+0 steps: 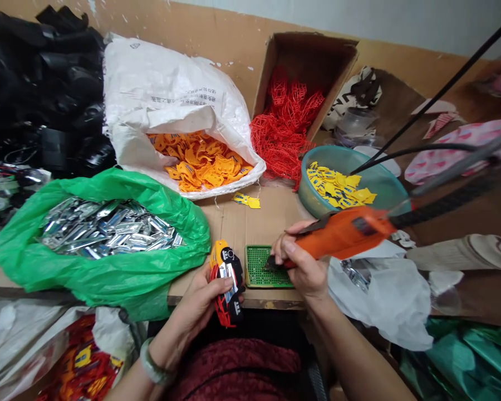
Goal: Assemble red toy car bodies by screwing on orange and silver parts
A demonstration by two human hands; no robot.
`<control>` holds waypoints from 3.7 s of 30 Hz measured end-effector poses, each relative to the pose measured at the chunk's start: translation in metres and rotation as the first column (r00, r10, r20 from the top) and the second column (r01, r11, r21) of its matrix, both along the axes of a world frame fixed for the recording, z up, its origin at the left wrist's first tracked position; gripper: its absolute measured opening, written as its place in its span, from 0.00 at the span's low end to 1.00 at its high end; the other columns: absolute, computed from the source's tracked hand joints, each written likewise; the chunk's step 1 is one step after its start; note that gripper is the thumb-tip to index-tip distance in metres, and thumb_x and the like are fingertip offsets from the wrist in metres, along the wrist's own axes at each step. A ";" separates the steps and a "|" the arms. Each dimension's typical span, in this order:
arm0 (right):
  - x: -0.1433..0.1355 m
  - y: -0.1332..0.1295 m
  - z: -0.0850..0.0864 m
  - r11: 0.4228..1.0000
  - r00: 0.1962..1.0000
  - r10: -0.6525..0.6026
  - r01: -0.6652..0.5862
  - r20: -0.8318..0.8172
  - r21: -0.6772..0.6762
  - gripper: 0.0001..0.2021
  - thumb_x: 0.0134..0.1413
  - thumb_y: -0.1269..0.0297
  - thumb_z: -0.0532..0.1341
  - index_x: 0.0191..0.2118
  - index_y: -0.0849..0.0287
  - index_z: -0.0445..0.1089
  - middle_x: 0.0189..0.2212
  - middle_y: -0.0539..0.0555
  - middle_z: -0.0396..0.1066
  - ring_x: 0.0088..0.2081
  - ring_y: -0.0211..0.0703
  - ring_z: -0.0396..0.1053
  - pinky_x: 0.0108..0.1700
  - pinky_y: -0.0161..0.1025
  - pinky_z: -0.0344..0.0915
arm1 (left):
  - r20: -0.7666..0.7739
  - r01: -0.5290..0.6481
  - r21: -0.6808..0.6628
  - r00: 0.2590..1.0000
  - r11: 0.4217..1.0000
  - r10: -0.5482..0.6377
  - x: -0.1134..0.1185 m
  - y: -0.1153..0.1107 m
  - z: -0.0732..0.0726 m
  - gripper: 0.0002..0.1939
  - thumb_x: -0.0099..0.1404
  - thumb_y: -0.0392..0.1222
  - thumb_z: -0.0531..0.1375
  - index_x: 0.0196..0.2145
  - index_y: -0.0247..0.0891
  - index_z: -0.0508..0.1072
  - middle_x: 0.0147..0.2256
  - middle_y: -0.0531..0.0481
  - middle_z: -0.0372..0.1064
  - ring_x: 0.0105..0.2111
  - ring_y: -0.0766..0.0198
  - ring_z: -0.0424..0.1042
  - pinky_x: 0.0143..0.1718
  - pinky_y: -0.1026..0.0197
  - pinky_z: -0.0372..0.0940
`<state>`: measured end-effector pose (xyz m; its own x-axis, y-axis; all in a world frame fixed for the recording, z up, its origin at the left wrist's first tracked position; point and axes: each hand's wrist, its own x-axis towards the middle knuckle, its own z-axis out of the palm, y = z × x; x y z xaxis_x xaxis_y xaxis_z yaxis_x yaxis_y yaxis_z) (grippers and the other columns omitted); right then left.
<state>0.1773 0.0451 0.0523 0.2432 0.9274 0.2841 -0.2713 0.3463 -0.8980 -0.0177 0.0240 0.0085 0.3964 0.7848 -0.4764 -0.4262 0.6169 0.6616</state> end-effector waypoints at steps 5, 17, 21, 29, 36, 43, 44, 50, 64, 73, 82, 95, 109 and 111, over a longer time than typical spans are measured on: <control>-0.020 0.013 0.049 0.993 0.974 0.087 -0.068 -0.209 0.095 0.09 0.49 0.67 0.65 0.38 0.54 0.68 0.16 0.42 0.62 0.15 0.37 0.61 0.24 0.39 0.63 | 0.022 -0.030 -0.015 0.999 0.999 0.030 0.000 0.000 0.000 0.26 0.50 0.41 0.74 0.44 0.36 0.71 0.35 0.46 0.73 0.31 0.60 0.73 0.33 0.54 0.76; -0.061 0.022 0.040 0.978 0.945 0.207 -0.196 -0.252 0.068 0.08 0.49 0.67 0.64 0.38 0.55 0.69 0.17 0.42 0.64 0.16 0.36 0.62 0.26 0.39 0.64 | 0.103 -0.046 0.007 0.994 0.999 0.045 -0.003 -0.001 -0.002 0.25 0.51 0.39 0.73 0.44 0.40 0.68 0.32 0.54 0.67 0.26 0.69 0.66 0.31 0.60 0.73; -0.062 0.021 0.039 0.979 0.954 0.202 -0.196 -0.222 0.052 0.09 0.49 0.66 0.65 0.38 0.56 0.69 0.17 0.42 0.63 0.16 0.37 0.62 0.26 0.40 0.64 | 0.108 -0.041 0.025 0.993 0.999 0.038 -0.004 -0.001 -0.004 0.24 0.51 0.39 0.73 0.44 0.40 0.68 0.31 0.55 0.66 0.25 0.68 0.65 0.29 0.60 0.73; -0.059 0.017 0.036 0.970 0.960 0.242 -0.235 -0.139 0.060 0.10 0.52 0.63 0.66 0.40 0.54 0.66 0.17 0.41 0.62 0.17 0.37 0.62 0.25 0.39 0.63 | 0.091 -0.034 0.052 0.995 0.998 0.029 -0.003 -0.001 -0.005 0.23 0.52 0.40 0.73 0.43 0.41 0.68 0.32 0.54 0.65 0.27 0.67 0.65 0.28 0.60 0.72; -0.054 0.011 0.028 0.954 0.954 0.299 -0.299 -0.030 0.016 0.10 0.55 0.63 0.66 0.38 0.53 0.63 0.19 0.41 0.62 0.18 0.36 0.63 0.25 0.38 0.66 | 0.085 -0.046 0.076 0.996 0.996 0.040 -0.003 -0.002 0.000 0.24 0.53 0.38 0.72 0.47 0.41 0.71 0.34 0.53 0.65 0.30 0.67 0.65 0.30 0.64 0.71; -0.052 0.013 0.027 0.965 0.961 0.260 -0.256 -0.094 0.054 0.10 0.55 0.62 0.65 0.41 0.54 0.65 0.18 0.41 0.61 0.17 0.36 0.62 0.24 0.38 0.66 | 0.034 -0.029 0.020 0.999 0.999 0.028 -0.002 0.001 0.006 0.22 0.50 0.40 0.74 0.41 0.38 0.73 0.31 0.53 0.67 0.27 0.66 0.67 0.28 0.60 0.73; -0.048 0.013 0.027 0.973 0.968 0.228 -0.222 -0.101 0.067 0.10 0.55 0.63 0.65 0.42 0.54 0.66 0.18 0.41 0.61 0.17 0.36 0.61 0.24 0.38 0.66 | 0.039 -0.025 0.004 0.999 1.000 0.025 -0.002 0.001 0.006 0.22 0.50 0.40 0.74 0.42 0.38 0.73 0.31 0.52 0.68 0.28 0.64 0.68 0.29 0.59 0.73; -0.012 0.001 0.010 0.998 0.998 0.058 -0.057 0.023 -0.011 0.10 0.55 0.66 0.65 0.42 0.54 0.66 0.19 0.41 0.64 0.17 0.35 0.63 0.26 0.38 0.66 | 0.047 -0.001 -0.038 0.999 0.999 0.002 -0.003 0.002 -0.001 0.23 0.51 0.40 0.74 0.43 0.37 0.71 0.32 0.50 0.72 0.29 0.61 0.74 0.31 0.56 0.75; 0.002 -0.018 -0.023 0.997 0.999 0.007 -0.003 0.039 -0.083 0.10 0.55 0.63 0.66 0.42 0.54 0.65 0.21 0.41 0.64 0.19 0.36 0.65 0.26 0.38 0.68 | 0.026 -0.019 -0.046 0.999 0.999 0.020 -0.001 0.001 0.003 0.22 0.50 0.40 0.74 0.41 0.37 0.72 0.31 0.50 0.73 0.27 0.63 0.73 0.31 0.58 0.75; 0.001 -0.018 -0.027 0.997 0.998 0.024 -0.019 0.064 -0.074 0.10 0.56 0.63 0.66 0.42 0.53 0.66 0.21 0.41 0.64 0.19 0.36 0.65 0.26 0.38 0.68 | 0.031 -0.007 -0.047 0.999 0.999 0.009 -0.002 0.000 0.002 0.25 0.51 0.41 0.74 0.44 0.37 0.71 0.32 0.49 0.74 0.29 0.59 0.76 0.31 0.56 0.76; -0.001 -0.020 -0.026 0.998 0.997 0.009 -0.003 0.075 -0.069 0.10 0.57 0.62 0.66 0.42 0.53 0.66 0.21 0.41 0.65 0.19 0.36 0.66 0.25 0.38 0.68 | 0.043 0.004 -0.044 0.999 0.999 -0.002 -0.003 0.001 0.002 0.25 0.51 0.40 0.74 0.45 0.37 0.71 0.30 0.50 0.74 0.25 0.62 0.74 0.29 0.58 0.75; 0.000 -0.019 -0.019 0.999 0.999 0.003 -0.001 0.043 -0.042 0.09 0.56 0.65 0.65 0.42 0.54 0.66 0.20 0.41 0.64 0.19 0.35 0.65 0.27 0.39 0.68 | 0.033 -0.012 -0.035 0.999 0.999 0.013 -0.003 -0.002 0.005 0.24 0.50 0.39 0.74 0.43 0.38 0.71 0.32 0.50 0.73 0.31 0.58 0.75 0.31 0.56 0.75; -0.002 -0.009 0.021 0.998 0.993 0.027 -0.020 -0.114 0.068 0.09 0.51 0.68 0.65 0.39 0.55 0.68 0.17 0.41 0.65 0.16 0.36 0.62 0.25 0.39 0.65 | -0.200 -0.104 0.162 0.970 0.981 0.136 -0.004 -0.002 0.007 0.22 0.48 0.41 0.74 0.40 0.34 0.74 0.30 0.54 0.72 0.28 0.68 0.67 0.29 0.68 0.63; -0.005 -0.007 0.030 0.996 0.987 0.049 -0.037 -0.152 0.078 0.09 0.50 0.67 0.65 0.38 0.55 0.68 0.16 0.41 0.64 0.16 0.36 0.62 0.25 0.38 0.64 | -0.200 -0.116 0.174 0.968 0.978 0.150 -0.003 0.000 0.009 0.22 0.48 0.41 0.74 0.40 0.35 0.74 0.30 0.54 0.72 0.29 0.68 0.67 0.30 0.67 0.63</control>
<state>0.1720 0.0376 0.0827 0.2497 0.9156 0.3152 -0.4198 0.3957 -0.8168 -0.0204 0.0235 0.0180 0.1876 0.8960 -0.4024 -0.3373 0.4436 0.8303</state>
